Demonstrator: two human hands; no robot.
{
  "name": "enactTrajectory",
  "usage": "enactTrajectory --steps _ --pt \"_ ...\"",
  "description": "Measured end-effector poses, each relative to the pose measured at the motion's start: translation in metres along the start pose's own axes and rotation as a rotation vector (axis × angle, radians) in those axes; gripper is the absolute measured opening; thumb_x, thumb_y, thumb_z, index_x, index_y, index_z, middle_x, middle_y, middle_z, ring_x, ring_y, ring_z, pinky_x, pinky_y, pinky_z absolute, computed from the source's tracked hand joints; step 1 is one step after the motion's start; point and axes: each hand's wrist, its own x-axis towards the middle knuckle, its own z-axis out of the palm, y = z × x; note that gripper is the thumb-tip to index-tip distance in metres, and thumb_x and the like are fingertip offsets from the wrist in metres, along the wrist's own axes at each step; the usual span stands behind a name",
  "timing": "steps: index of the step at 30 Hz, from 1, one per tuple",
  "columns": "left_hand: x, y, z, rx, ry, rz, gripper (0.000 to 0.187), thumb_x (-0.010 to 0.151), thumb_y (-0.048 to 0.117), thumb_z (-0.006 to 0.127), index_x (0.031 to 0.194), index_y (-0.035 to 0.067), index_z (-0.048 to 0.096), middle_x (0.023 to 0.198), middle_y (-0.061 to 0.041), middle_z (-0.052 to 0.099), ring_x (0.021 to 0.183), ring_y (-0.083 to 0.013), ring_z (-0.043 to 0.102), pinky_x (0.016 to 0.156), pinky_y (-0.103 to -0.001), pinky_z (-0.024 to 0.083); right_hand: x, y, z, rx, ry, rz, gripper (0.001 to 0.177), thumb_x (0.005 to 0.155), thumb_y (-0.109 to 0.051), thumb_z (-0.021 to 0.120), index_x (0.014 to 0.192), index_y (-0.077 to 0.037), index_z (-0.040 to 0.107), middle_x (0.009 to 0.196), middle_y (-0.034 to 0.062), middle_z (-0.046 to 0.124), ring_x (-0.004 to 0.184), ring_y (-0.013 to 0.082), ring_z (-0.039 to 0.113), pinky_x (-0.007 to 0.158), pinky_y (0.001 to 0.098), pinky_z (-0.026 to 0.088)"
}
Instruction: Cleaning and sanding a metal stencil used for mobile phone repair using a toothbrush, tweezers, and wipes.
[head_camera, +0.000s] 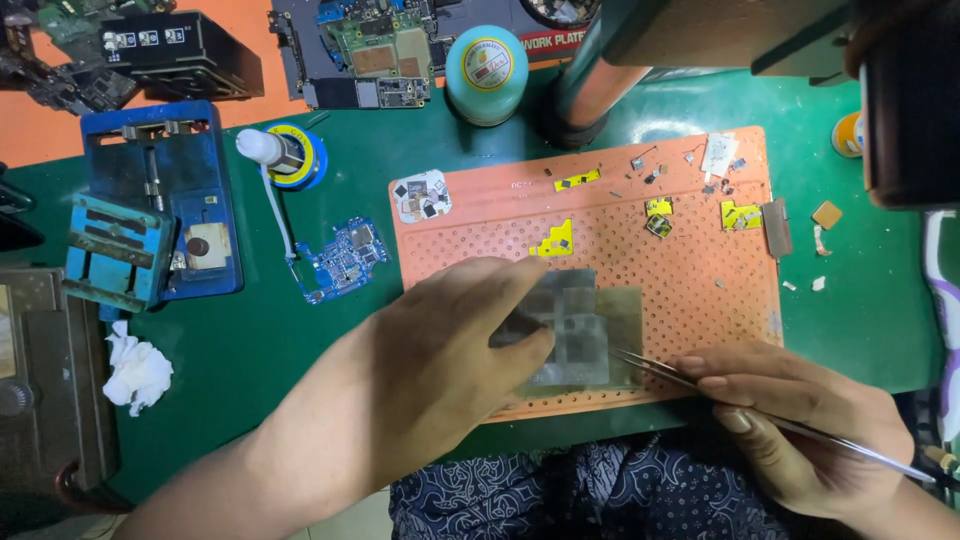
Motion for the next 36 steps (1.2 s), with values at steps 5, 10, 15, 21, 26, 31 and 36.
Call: enactTrajectory --steps 5,10,15,21,26,31,36 --pt "0.0001 0.0085 0.0069 0.025 0.102 -0.102 0.020 0.073 0.011 0.055 0.092 0.009 0.050 0.098 -0.012 0.053 0.086 -0.0268 0.053 0.070 -0.038 0.042 0.0012 0.0000 0.0001 0.019 -0.004 -0.004 0.013 0.073 -0.010 0.051 0.078 0.000 0.058 0.086 0.0167 0.064 0.078 0.0207 0.070 0.074 0.0264 0.058" --pt "-0.0019 0.0112 0.0031 0.286 0.065 0.039 0.007 0.073 0.010 0.050 0.077 0.014 0.054 0.107 -0.013 0.048 0.091 -0.0240 0.050 0.071 -0.036 0.042 0.0013 0.0000 -0.0008 0.039 -0.011 0.013 0.012 0.073 -0.009 0.051 0.078 0.000 0.058 0.086 0.0163 0.065 0.078 0.0204 0.070 0.075 0.0259 0.057" --pt "-0.0022 0.0106 0.0054 0.289 0.068 0.031 0.009 0.071 0.009 0.050 0.078 0.012 0.055 0.110 -0.013 0.049 0.092 -0.0240 0.050 0.070 -0.035 0.042 0.0005 -0.0003 -0.0002 0.000 0.010 0.042 0.010 0.073 -0.007 0.051 0.077 -0.001 0.058 0.086 0.0154 0.065 0.077 0.0204 0.070 0.074 0.0248 0.056" --pt "-0.0012 0.0119 0.0077 0.297 0.106 0.018 0.004 0.073 0.009 0.054 0.074 0.012 0.056 0.105 -0.010 0.050 0.088 -0.0226 0.051 0.067 -0.035 0.043 -0.0004 0.0012 -0.0007 -0.024 0.019 0.046 0.010 0.074 -0.008 0.051 0.077 -0.002 0.058 0.085 0.0140 0.065 0.076 0.0194 0.070 0.072 0.0233 0.055" --pt "-0.0012 0.0122 0.0070 0.295 0.105 0.019 0.004 0.074 0.009 0.054 0.074 0.012 0.055 0.104 -0.011 0.050 0.089 -0.0230 0.052 0.069 -0.035 0.043 0.0005 0.0011 -0.0003 -0.009 0.022 0.033 0.010 0.074 -0.007 0.050 0.077 -0.001 0.058 0.084 0.0150 0.065 0.076 0.0201 0.070 0.072 0.0239 0.056" --pt "-0.0016 0.0116 0.0083 0.280 0.097 0.025 0.004 0.074 0.008 0.052 0.075 0.011 0.055 0.105 -0.012 0.049 0.091 -0.0237 0.051 0.071 -0.035 0.043 0.0030 -0.0017 0.0003 -0.021 0.026 0.019 0.010 0.074 -0.007 0.050 0.076 -0.001 0.057 0.084 0.0149 0.065 0.075 0.0199 0.070 0.072 0.0241 0.056" --pt "-0.0024 0.0118 0.0091 0.305 0.090 0.028 0.005 0.074 0.009 0.052 0.077 0.012 0.055 0.106 -0.013 0.050 0.093 -0.0247 0.052 0.075 -0.036 0.043 0.0032 -0.0001 0.0010 0.035 0.039 0.003 0.010 0.074 -0.007 0.049 0.077 0.001 0.056 0.084 0.0168 0.064 0.076 0.0215 0.070 0.073 0.0275 0.058"
